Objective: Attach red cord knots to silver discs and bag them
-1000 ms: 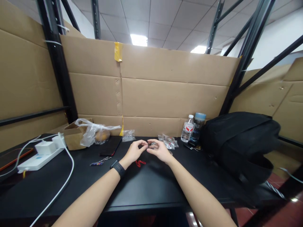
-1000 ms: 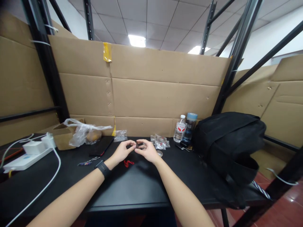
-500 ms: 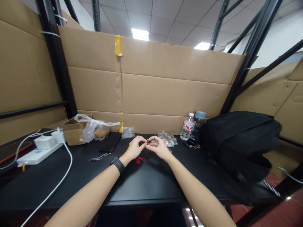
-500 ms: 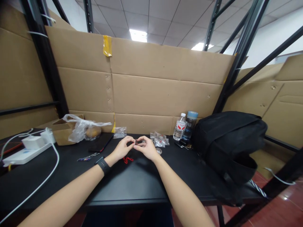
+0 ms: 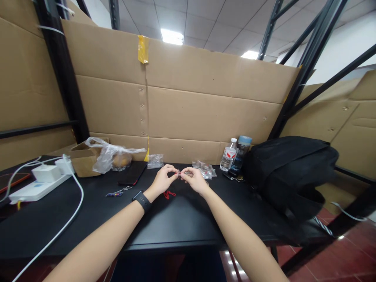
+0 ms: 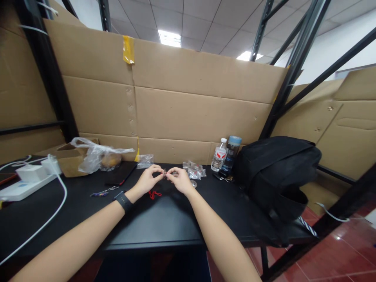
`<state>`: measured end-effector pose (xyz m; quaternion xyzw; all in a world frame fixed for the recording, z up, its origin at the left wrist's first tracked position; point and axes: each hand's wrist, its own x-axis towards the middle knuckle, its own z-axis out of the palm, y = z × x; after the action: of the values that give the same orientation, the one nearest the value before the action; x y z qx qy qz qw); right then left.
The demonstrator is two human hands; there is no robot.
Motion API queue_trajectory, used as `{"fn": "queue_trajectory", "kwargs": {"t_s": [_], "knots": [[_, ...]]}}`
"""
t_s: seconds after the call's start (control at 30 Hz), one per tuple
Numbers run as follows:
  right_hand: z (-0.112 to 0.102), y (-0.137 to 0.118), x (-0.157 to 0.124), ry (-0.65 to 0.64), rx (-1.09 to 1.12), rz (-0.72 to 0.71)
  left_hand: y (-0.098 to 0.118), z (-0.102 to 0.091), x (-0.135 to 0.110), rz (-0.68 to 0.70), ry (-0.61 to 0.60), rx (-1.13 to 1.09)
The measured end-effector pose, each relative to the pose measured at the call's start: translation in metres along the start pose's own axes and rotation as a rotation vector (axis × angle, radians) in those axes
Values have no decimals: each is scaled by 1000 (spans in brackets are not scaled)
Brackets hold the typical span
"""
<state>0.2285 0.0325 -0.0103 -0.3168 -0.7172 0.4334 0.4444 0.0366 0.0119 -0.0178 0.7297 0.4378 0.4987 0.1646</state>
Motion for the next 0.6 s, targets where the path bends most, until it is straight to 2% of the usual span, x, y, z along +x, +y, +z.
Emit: {"fn": "queue_trajectory", "kwargs": {"t_s": [0.17,0.23,0.4,0.6], "knots": [[-5,-3,1,12,-320,-135,0,2,0,-20,38,-99],[-7,-5,1,0,-403,-184,2,2,-1,-19,6,-89],[-14,-6,1,-16,-452,-256,12,-1,-7,0,-171,266],[-17,9,3,-43,-564,-243,8,-10,-4,39,-222,417]]}}
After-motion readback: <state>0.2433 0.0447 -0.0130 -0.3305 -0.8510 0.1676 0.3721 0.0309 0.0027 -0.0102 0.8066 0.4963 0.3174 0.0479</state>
